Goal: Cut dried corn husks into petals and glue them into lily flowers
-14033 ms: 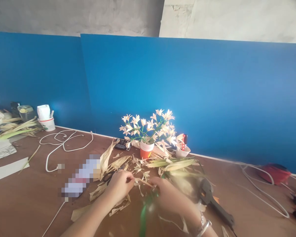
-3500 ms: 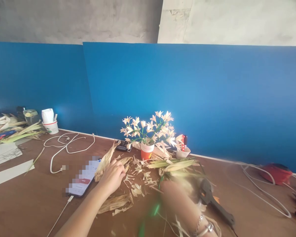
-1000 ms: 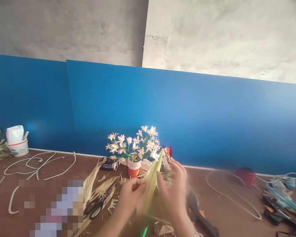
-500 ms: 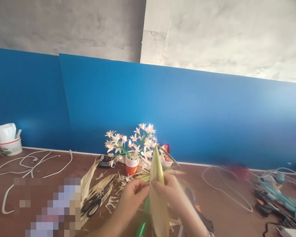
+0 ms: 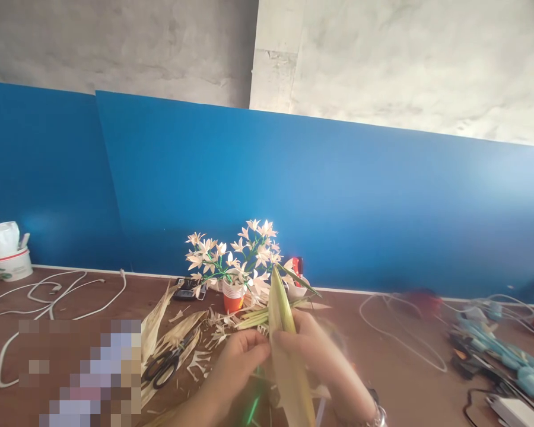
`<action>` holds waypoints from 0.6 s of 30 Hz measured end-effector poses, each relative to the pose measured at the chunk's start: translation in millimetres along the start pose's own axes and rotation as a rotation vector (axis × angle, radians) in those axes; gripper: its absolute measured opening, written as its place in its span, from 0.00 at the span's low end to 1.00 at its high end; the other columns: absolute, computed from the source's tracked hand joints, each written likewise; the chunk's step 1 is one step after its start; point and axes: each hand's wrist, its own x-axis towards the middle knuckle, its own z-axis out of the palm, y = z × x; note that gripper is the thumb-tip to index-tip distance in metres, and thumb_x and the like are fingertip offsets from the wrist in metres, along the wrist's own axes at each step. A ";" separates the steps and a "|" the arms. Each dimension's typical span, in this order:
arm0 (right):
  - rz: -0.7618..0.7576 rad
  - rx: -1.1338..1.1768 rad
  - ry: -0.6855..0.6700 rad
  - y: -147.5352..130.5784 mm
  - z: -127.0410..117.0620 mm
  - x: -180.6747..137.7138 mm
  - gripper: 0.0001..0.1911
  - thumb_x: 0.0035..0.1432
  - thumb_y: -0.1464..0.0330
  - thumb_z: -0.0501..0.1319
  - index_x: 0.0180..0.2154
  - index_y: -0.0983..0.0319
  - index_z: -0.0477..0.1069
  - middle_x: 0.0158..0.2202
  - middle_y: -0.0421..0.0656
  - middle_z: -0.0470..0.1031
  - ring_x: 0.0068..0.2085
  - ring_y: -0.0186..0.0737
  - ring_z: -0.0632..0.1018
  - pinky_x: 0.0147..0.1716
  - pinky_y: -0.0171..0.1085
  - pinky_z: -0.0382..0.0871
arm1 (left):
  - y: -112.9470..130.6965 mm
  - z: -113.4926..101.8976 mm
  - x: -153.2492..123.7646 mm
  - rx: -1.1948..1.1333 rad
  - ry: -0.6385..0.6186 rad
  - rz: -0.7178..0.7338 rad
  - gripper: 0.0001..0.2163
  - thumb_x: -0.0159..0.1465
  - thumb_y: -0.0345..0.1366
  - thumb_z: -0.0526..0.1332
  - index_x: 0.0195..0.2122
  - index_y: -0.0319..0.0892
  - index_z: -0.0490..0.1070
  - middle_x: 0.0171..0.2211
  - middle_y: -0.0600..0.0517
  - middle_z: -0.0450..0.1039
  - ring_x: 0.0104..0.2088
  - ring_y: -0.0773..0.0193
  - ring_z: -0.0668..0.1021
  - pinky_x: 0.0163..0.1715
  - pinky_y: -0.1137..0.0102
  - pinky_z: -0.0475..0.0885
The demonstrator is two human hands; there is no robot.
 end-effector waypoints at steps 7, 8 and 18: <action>0.038 -0.088 0.004 -0.7 -2.3 1.8 0.07 0.41 0.73 0.58 0.28 0.63 0.66 0.22 0.36 0.68 0.24 0.33 0.71 0.20 0.29 0.61 | -2.7 2.9 -0.3 0.027 0.003 0.005 0.09 0.50 0.40 0.63 0.22 0.41 0.67 0.19 0.57 0.69 0.22 0.68 0.69 0.24 0.73 0.63; 0.048 -0.102 -0.014 0.0 -2.6 2.3 0.07 0.41 0.73 0.58 0.28 0.63 0.66 0.22 0.36 0.68 0.24 0.33 0.71 0.20 0.29 0.61 | -3.3 3.6 -0.3 0.044 0.010 0.020 0.09 0.51 0.40 0.62 0.22 0.40 0.67 0.19 0.57 0.69 0.22 0.68 0.68 0.24 0.73 0.62; 0.042 -0.154 -0.097 2.3 -14.8 1.3 0.03 0.40 0.73 0.60 0.24 0.64 0.68 0.20 0.36 0.68 0.21 0.30 0.66 0.20 0.29 0.58 | -5.2 13.8 -6.9 0.130 0.083 0.121 0.06 0.51 0.37 0.59 0.20 0.42 0.65 0.18 0.57 0.65 0.23 0.66 0.69 0.26 0.73 0.63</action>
